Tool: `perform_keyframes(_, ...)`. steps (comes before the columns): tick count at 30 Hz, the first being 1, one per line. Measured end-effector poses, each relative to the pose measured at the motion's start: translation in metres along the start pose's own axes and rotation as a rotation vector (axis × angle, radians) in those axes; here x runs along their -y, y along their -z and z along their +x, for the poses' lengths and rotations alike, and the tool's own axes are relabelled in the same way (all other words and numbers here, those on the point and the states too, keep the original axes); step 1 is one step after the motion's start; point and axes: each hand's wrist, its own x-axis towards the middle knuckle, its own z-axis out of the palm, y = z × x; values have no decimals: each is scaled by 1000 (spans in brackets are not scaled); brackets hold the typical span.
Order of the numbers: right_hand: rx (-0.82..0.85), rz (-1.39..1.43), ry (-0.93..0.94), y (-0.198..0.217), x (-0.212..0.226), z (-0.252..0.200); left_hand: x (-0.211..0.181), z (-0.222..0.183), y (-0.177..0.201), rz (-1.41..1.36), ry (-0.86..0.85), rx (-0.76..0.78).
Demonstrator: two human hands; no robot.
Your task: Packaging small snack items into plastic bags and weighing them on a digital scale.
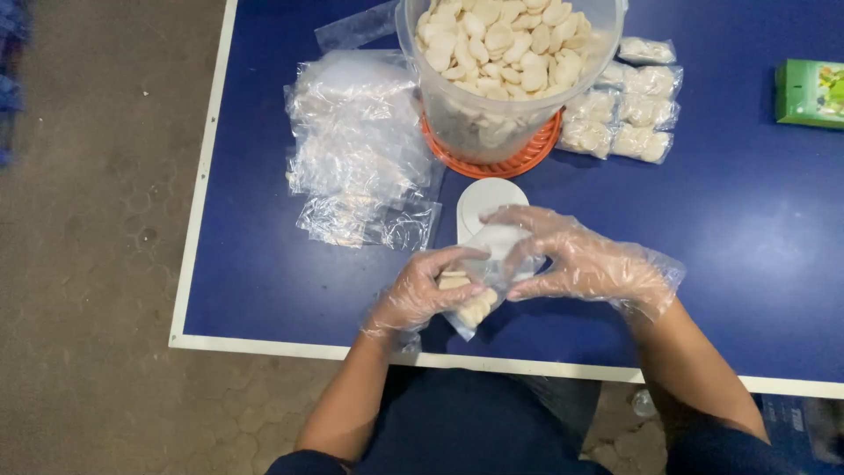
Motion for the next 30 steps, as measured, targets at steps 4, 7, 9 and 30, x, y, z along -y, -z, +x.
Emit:
perform_keyframes(4, 66, -27, -113, 1, 0, -11, -12, -11, 5, -223, 113, 79)
perform_keyframes(7, 7, -49, -153, -3, -15, -23, 4, -17, 15, -265, 191, 147)
perform_keyframes(9, -71, 45, -113, -8, -25, -28, 4, -19, 13, -293, 212, 143)
perform_keyframes(30, -1112, 178, -175, -90, -143, -56, 101, -12, 37, 160, 117, -345)
